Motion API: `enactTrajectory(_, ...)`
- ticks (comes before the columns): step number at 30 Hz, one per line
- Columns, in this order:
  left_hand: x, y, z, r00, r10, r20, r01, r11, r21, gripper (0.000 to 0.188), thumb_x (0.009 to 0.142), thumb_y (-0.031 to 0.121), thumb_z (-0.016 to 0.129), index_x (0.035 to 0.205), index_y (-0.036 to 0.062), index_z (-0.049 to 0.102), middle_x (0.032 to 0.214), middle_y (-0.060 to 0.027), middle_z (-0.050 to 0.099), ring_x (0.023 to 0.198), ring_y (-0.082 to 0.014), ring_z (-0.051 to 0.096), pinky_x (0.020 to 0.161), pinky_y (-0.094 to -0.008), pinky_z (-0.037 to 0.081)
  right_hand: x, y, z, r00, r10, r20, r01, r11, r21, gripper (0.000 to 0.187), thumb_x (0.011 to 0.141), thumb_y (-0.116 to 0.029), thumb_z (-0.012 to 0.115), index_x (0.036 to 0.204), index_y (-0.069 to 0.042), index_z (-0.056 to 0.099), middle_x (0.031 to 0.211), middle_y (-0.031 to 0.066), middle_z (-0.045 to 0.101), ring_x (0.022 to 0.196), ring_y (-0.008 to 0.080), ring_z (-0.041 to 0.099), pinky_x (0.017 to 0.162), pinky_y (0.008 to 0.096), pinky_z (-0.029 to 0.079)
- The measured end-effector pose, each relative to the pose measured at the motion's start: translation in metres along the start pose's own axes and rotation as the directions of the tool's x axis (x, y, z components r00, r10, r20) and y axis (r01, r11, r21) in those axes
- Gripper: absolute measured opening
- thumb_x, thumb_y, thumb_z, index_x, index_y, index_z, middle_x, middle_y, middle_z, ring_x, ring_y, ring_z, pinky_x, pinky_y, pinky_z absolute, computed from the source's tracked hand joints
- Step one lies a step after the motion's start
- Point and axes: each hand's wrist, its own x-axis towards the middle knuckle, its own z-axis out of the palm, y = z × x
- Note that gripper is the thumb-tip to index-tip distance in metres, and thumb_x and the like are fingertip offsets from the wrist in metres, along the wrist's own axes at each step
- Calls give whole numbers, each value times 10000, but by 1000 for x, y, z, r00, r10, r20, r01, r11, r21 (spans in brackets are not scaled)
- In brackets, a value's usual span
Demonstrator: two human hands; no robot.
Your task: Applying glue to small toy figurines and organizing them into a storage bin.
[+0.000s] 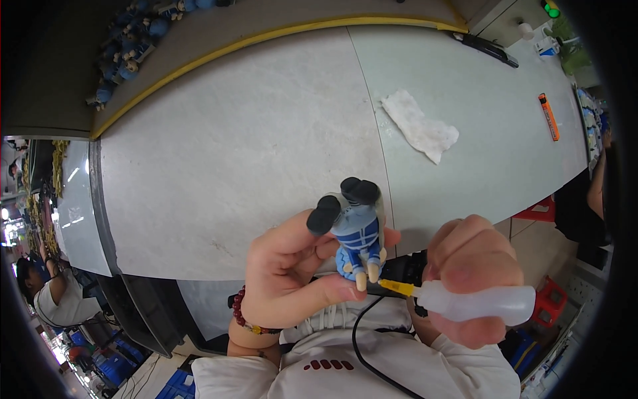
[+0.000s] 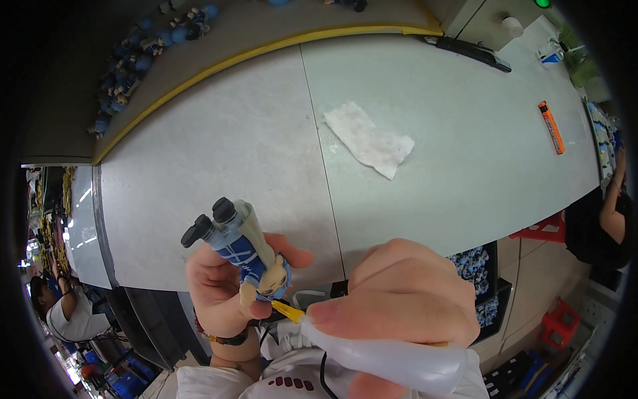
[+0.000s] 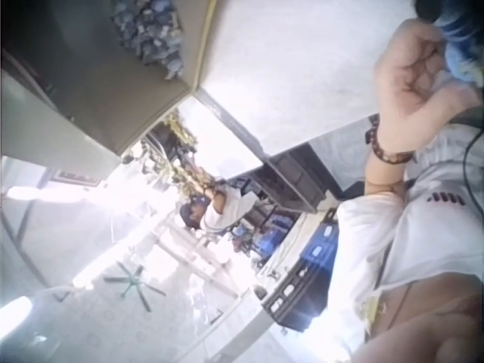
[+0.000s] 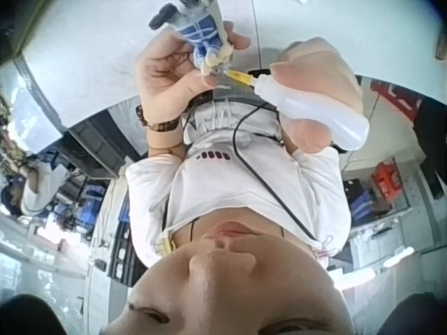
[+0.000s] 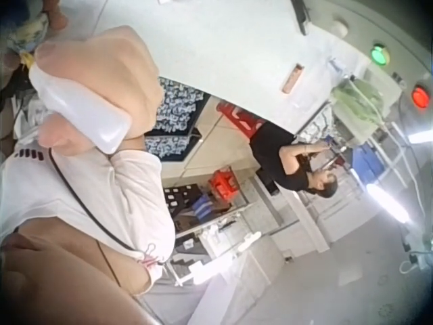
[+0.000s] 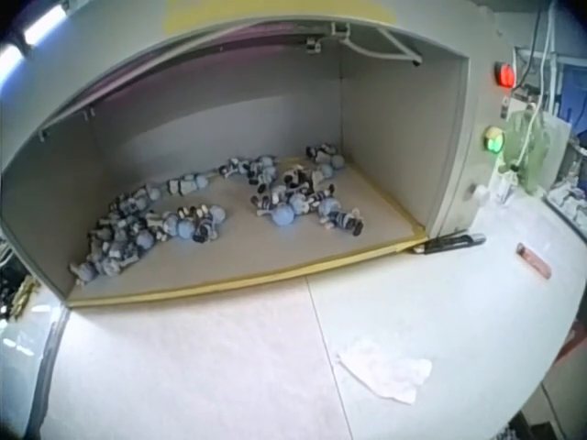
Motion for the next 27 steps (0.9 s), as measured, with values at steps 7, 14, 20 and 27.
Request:
enactTrajectory(7, -1, 0, -2, 1000, -26, -6, 26, 998, 63, 492, 676, -55, 606, 1105, -112, 371, 1032, -221, 497, 1008, -263, 482, 852, -330, 377, 5, -3, 3, 999, 38, 2, -38, 998, -56, 491, 806, -489, 378, 705, -26, 506, 568, 35, 417, 479, 120, 395, 347, 211, 297)
enactTrajectory(14, 0, 4, 4, 995, -54, -80, 47, 996, -80, 443, 668, -50, 611, 1070, -87, 428, 1021, -201, 508, 961, -277, 510, 810, -337, 403, 7, -5, -6, 981, -30, -190, 45, 996, 73, 426, 811, -448, 389, 771, -40, 505, 551, 21, 377, 475, 112, 345, 380, 214, 267)
enactTrajectory(20, 4, 3, 10, 919, 23, -394, -17, 1000, 18, 521, 593, 228, 738, 922, -77, 472, 738, -219, 536, 518, -165, 501, 355, -186, 364, 1, -1, -23, 974, 47, -222, 7, 971, 238, 431, 808, -465, 392, 824, -50, 509, 581, 30, 377, 508, 120, 358, 424, 210, 285)
enactTrajectory(27, 2, 4, 8, 914, 44, -404, -42, 999, 13, 483, 590, 171, 726, 903, -75, 454, 689, -192, 526, 501, -159, 475, 357, -183, 366, 1, 2, -16, 964, 95, -247, -25, 961, 275, 396, 809, -441, 414, 829, -69, 548, 554, 8, 403, 494, 92, 362, 415, 196, 270)
